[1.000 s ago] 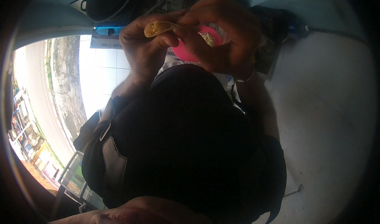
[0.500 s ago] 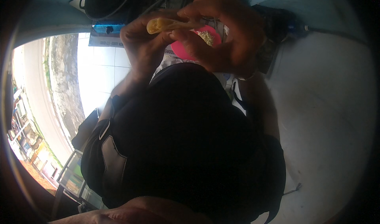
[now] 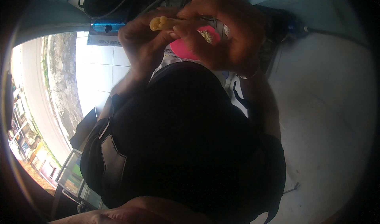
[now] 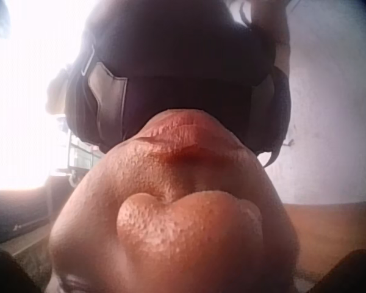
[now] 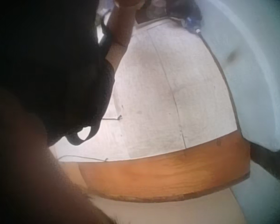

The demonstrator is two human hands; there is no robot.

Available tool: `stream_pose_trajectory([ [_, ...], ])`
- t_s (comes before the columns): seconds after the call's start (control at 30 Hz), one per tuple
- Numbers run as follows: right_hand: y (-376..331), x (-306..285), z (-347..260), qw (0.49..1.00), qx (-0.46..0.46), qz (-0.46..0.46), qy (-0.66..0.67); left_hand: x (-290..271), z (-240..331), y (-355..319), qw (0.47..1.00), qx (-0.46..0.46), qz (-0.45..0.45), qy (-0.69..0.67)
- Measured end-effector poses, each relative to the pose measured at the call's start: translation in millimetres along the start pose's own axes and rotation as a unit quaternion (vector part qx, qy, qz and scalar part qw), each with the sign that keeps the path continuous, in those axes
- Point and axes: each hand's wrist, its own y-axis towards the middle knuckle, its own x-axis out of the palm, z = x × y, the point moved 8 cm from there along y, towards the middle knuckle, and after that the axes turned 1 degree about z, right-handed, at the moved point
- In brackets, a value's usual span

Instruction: The person assembles tacos by placing shredded cabbage and a yellow filling onto tortillas, then folding them. The person uses a spoon to scoop the filling and handles the tortillas and fillings by hand.

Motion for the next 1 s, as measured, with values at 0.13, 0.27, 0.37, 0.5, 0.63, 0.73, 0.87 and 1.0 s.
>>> stream_pose_trajectory([
  [0.13,5,1,0,1.0,0.005,-0.019,0.005,-2,1,-2,1.0,0.001,0.01,0.012],
  [0.27,7,4,-1,0.999,-0.015,-0.049,-0.003,-2,4,0,0.998,0.024,-0.005,0.052],
  [0.37,7,5,-1,0.999,-0.012,-0.046,-0.002,-2,3,0,0.999,0.017,-0.008,0.049],
  [0.5,8,6,-2,0.999,-0.017,-0.048,-0.003,-2,4,0,0.999,0.017,-0.004,0.048],
  [0.63,7,3,1,0.999,0.006,-0.04,-0.006,-7,-1,-3,0.999,-0.026,0.017,0.021],
  [0.73,1,-3,4,0.997,0.058,-0.024,-0.035,-10,-7,-3,0.998,-0.056,0.026,-0.03],
  [0.87,-12,-8,9,0.992,0.122,-0.027,-0.029,-14,-7,-3,0.994,-0.05,0.052,-0.078],
  [1.0,-22,-4,12,0.985,0.163,-0.022,0.042,-13,-13,-5,0.99,-0.093,0.043,-0.101],
])
